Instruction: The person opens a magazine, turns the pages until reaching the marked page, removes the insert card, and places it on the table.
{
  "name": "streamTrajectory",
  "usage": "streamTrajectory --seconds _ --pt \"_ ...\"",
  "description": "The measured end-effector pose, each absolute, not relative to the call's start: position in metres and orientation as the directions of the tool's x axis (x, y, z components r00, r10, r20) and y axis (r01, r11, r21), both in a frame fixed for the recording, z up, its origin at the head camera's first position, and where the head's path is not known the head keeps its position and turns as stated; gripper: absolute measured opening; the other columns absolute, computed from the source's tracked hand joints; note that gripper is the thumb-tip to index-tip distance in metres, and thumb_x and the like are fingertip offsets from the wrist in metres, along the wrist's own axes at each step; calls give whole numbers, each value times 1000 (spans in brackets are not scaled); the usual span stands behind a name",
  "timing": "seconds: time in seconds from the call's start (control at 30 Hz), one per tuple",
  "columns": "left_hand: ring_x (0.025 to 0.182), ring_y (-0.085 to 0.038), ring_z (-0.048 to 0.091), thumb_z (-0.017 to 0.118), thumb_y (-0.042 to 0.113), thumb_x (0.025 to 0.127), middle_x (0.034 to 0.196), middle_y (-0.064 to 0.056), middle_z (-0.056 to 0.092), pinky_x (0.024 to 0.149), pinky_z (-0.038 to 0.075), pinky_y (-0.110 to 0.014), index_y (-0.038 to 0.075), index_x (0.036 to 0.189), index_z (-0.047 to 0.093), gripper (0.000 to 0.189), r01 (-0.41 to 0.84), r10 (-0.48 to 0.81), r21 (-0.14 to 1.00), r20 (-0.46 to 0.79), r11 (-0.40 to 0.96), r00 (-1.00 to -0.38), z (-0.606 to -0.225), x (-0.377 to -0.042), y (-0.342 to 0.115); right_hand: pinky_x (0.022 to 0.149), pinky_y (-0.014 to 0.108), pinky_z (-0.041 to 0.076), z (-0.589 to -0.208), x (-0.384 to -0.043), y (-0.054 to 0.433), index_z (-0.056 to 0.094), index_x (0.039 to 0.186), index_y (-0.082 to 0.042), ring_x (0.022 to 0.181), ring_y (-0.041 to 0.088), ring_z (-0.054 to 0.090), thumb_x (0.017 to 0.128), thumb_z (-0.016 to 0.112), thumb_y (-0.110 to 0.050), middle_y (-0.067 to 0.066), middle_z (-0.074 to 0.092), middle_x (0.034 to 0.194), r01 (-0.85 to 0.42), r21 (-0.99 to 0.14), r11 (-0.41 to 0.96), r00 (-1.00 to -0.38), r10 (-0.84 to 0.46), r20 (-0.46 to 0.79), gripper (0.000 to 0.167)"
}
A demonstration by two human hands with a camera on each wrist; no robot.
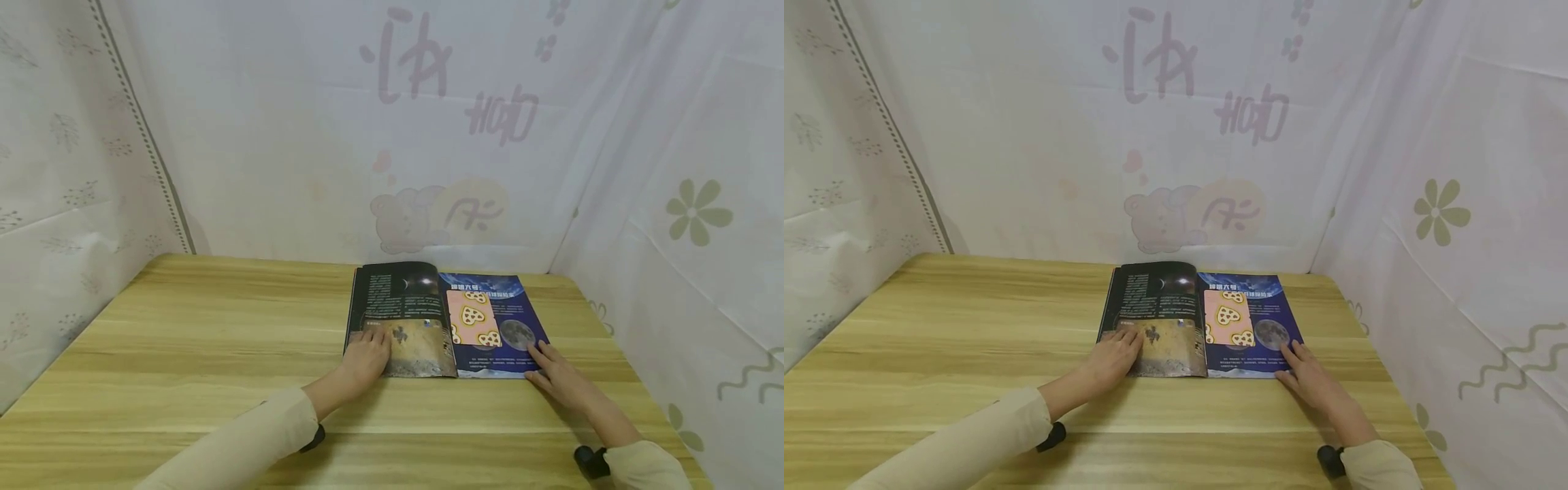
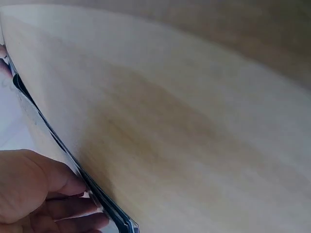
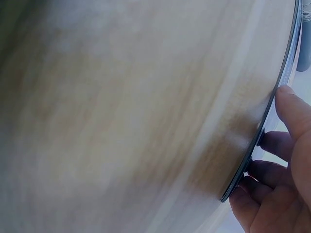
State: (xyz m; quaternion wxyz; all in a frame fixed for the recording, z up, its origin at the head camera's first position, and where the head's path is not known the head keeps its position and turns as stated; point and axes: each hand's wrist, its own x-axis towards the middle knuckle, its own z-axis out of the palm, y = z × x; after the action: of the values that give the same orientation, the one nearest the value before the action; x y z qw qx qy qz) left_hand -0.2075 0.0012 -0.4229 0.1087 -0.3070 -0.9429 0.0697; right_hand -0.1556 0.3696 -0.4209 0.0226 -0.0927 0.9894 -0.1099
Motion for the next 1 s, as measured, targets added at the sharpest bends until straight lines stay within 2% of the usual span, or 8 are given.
streamTrajectory --seconds 0.1,0.3,0.37,0.43,0.53,0.7,0.83,1.0 --pt "106 -26 61 59 7 90 118 -15 60 84 54 -38 6 124 58 35 577 606 -193 171 794 -777 -423 -206 0 97 64 35 -421 -155 370 40 137 9 126 56 31 92 60 -25 38 31 139 -165 -226 960 -983 -179 -42 60" --pt "104 -28 61 61 6 88 122 -17 57 71 56 -33 25 135 52 51 610 642 -223 115 761 -758 -420 -204 -3 96 64 35 -421 -155 371 40 136 9 126 56 32 92 60 -25 38 32 139 -165 -219 962 -983 -179 -44 60" --pt "104 -29 60 61 7 88 122 -17 57 70 56 -33 27 133 53 50 617 649 -223 110 754 -753 -420 -204 -3 96 64 35 -421 -155 372 41 136 9 126 56 32 92 60 -26 38 32 139 -166 -213 963 -983 -179 -43 60" --pt "105 -28 59 61 7 88 121 -15 56 70 56 -33 26 132 55 47 626 650 -195 104 755 -752 -420 -205 -3 96 64 35 -422 -156 372 41 136 9 126 56 32 92 60 -26 38 32 139 -165 -212 963 -983 -178 -44 60" --pt "109 -29 56 59 5 90 121 -14 55 67 56 -35 18 124 60 36 653 656 -73 116 754 -745 -421 -209 -2 96 64 35 -422 -157 373 41 136 9 125 56 32 92 60 -27 39 32 139 -170 -209 963 -982 -182 -41 60" --pt "117 -32 53 55 0 92 128 -15 52 63 57 -38 8 114 56 24 675 667 84 107 733 -738 -422 -216 2 96 64 35 -422 -159 372 41 136 9 125 56 33 91 60 -26 39 32 139 -175 -215 961 -981 -188 -42 60" --pt "108 -30 57 56 14 94 115 -13 56 64 57 -33 7 103 53 11 675 665 60 131 735 -736 -426 -219 4 95 64 37 -418 -161 369 42 135 10 124 57 34 91 62 -24 40 33 137 -179 -222 959 -980 -193 -46 59" --pt "102 -33 59 56 30 94 112 -15 57 57 56 -29 11 109 55 24 684 678 -19 159 729 -718 -424 -219 8 93 64 37 -413 -166 367 45 131 13 120 58 38 90 62 -24 42 36 133 -158 -231 960 -981 -179 -70 58"
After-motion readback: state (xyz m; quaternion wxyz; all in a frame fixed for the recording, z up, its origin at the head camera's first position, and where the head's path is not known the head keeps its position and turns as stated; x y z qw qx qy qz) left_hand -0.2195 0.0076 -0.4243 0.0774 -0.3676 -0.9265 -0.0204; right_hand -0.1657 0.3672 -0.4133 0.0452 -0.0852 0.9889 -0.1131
